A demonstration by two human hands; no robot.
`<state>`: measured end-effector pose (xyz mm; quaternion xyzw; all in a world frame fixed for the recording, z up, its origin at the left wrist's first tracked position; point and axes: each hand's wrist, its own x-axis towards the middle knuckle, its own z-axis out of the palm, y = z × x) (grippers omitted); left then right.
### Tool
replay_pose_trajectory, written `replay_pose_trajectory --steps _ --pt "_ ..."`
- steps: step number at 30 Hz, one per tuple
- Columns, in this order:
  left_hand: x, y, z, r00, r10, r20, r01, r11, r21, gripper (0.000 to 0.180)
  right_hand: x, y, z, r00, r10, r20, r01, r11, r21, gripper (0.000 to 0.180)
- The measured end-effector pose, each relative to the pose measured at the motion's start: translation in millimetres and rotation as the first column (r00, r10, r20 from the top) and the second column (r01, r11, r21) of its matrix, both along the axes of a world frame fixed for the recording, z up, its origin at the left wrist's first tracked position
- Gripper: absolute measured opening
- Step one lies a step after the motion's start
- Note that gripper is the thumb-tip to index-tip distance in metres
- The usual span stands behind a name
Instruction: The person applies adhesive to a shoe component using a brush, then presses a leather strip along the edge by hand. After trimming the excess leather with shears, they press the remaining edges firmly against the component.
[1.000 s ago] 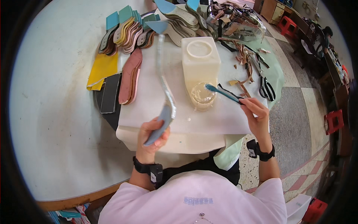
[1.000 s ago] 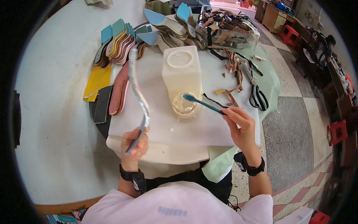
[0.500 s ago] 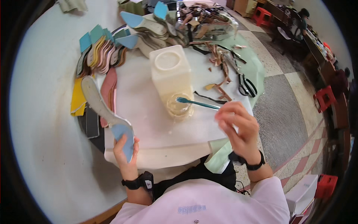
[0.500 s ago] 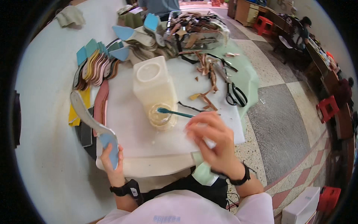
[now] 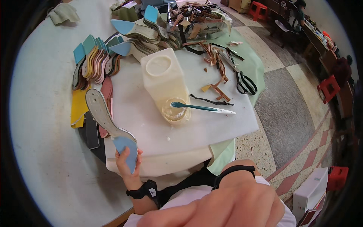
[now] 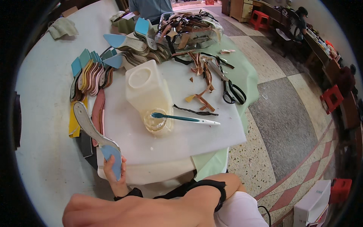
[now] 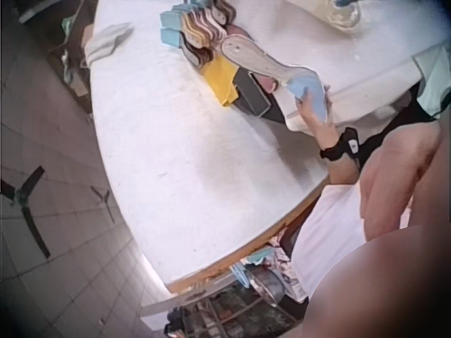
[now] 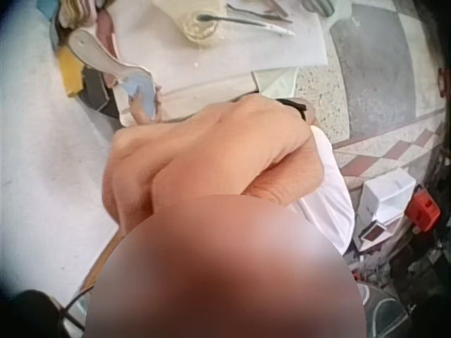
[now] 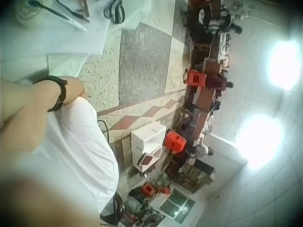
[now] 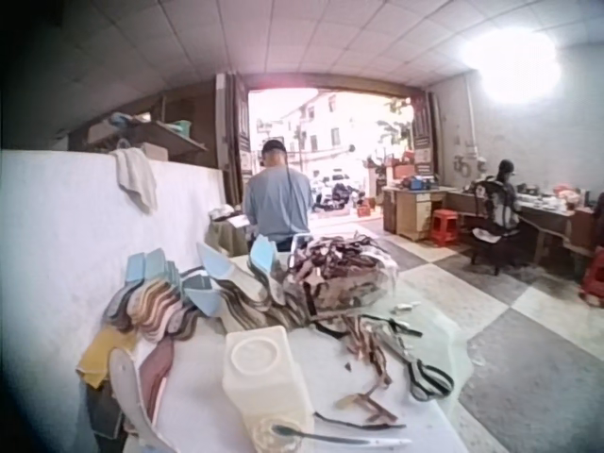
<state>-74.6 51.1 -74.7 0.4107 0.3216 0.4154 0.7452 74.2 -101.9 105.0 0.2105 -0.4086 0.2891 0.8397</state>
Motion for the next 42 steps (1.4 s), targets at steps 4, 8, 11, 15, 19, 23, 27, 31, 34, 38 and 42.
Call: replay_pose_trajectory --steps 4,8,11,15,19,23,27,31,34,38,42 --pt "1 -3 1 0.999 0.026 -0.032 -0.026 1.0 0.002 0.021 -5 1 3 0.999 -0.007 -0.037 0.007 1.0 0.006 0.023" --pt "1 0 3 0.999 -0.032 0.0 0.032 0.999 -0.019 0.021 -9 3 10 0.997 -0.02 -0.069 0.021 1.0 0.013 0.023" --pt "-1 0 2 0.999 -0.046 0.019 0.047 0.998 -0.038 0.021 -13 3 13 0.995 -0.027 -0.1 0.029 0.999 0.021 0.023" --pt "-1 -1 -2 1.0 -0.011 0.013 0.011 1.0 -0.018 0.021 -15 2 15 0.992 -0.03 -0.124 0.031 0.999 0.008 0.022" --pt "1 -1 -1 1.0 -0.023 0.007 0.023 1.0 -0.012 0.021 -16 1 23 0.99 -0.048 -0.132 0.05 0.999 0.011 0.023" --pt "-1 -1 2 1.0 -0.008 0.008 0.009 0.999 -0.043 0.021 -19 -1 29 0.984 -0.052 -0.172 0.055 0.998 0.012 0.023" --pt "-2 -1 2 0.999 -0.029 0.016 0.03 0.999 -0.033 0.021 -23 -3 32 0.977 -0.052 -0.206 0.054 0.999 0.003 0.023" --pt "-2 -1 3 0.999 -0.045 0.018 0.045 0.998 -0.043 0.021 -24 -5 35 0.969 -0.043 -0.242 0.04 0.999 -0.018 0.023" --pt "-1 -1 5 0.997 -0.069 0.034 0.07 0.997 -0.03 0.021 -26 -8 40 0.959 -0.042 -0.28 0.033 0.999 -0.036 0.024" --pt "2 -3 3 0.998 -0.056 0.024 0.055 0.998 0.011 0.023 -28 -2 39 0.937 -0.164 -0.307 0.171 0.985 -0.007 0.027" --pt "2 -2 1 0.998 -0.035 0.052 0.035 0.999 0.005 0.02 -30 1 33 0.94 -0.167 -0.297 0.18 0.983 0.018 0.033"
